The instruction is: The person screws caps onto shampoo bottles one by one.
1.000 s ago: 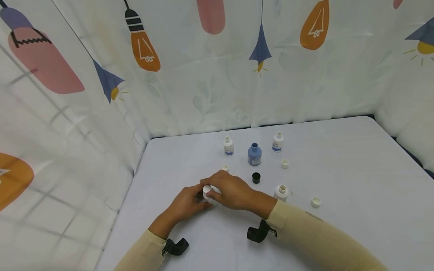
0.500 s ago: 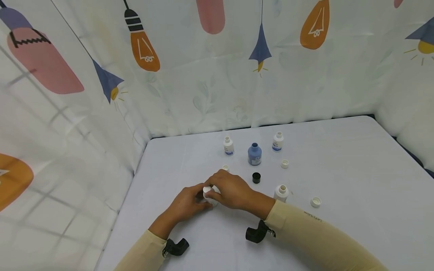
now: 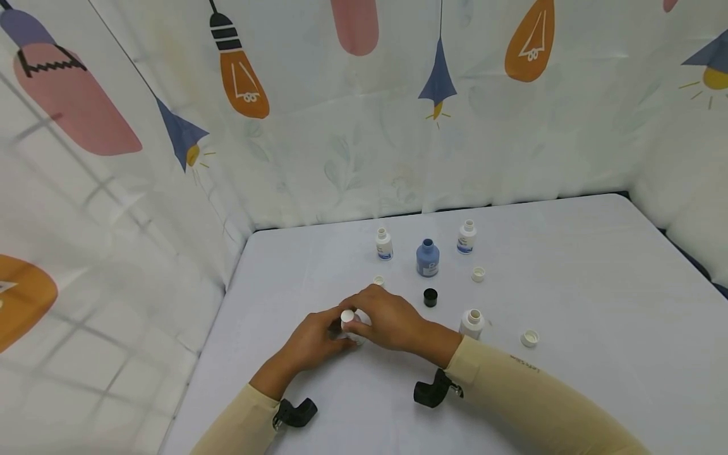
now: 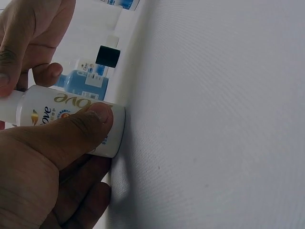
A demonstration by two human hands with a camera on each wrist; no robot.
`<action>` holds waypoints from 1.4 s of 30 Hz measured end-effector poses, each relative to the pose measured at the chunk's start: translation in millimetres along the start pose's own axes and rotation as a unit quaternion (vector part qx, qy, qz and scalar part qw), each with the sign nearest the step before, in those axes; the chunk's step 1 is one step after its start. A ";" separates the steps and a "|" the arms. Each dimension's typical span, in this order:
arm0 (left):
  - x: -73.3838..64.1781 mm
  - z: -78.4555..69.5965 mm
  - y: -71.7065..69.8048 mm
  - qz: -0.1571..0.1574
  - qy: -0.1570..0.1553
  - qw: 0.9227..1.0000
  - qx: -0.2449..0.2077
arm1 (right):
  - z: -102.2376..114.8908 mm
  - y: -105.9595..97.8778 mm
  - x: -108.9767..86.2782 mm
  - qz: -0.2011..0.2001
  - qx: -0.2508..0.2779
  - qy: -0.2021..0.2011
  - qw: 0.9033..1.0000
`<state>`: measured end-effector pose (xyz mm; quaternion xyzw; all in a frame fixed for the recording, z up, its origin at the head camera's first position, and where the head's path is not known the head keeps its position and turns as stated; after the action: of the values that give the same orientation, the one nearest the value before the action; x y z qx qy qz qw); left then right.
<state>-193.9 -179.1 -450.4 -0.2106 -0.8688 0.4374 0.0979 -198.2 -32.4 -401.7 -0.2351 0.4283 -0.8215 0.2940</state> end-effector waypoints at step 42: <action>0.6 -1.0 1.9 -0.003 0.002 1.000 -0.003 | -3.4 0.4 0.7 -0.021 -0.002 0.018 1.000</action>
<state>-193.5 -177.2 -451.3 -0.2093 -0.8702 0.4345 0.1005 -200.8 -31.1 -403.7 -0.2304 0.4303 -0.8306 0.2682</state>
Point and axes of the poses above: each hand's wrist, its own x-axis towards the middle knuckle, its own y-axis out of the palm, z = x × y, the point moved 7 cm from there along x, towards the middle knuckle, and after that the axes turned 4 degrees about z, right-handed, at the moved point
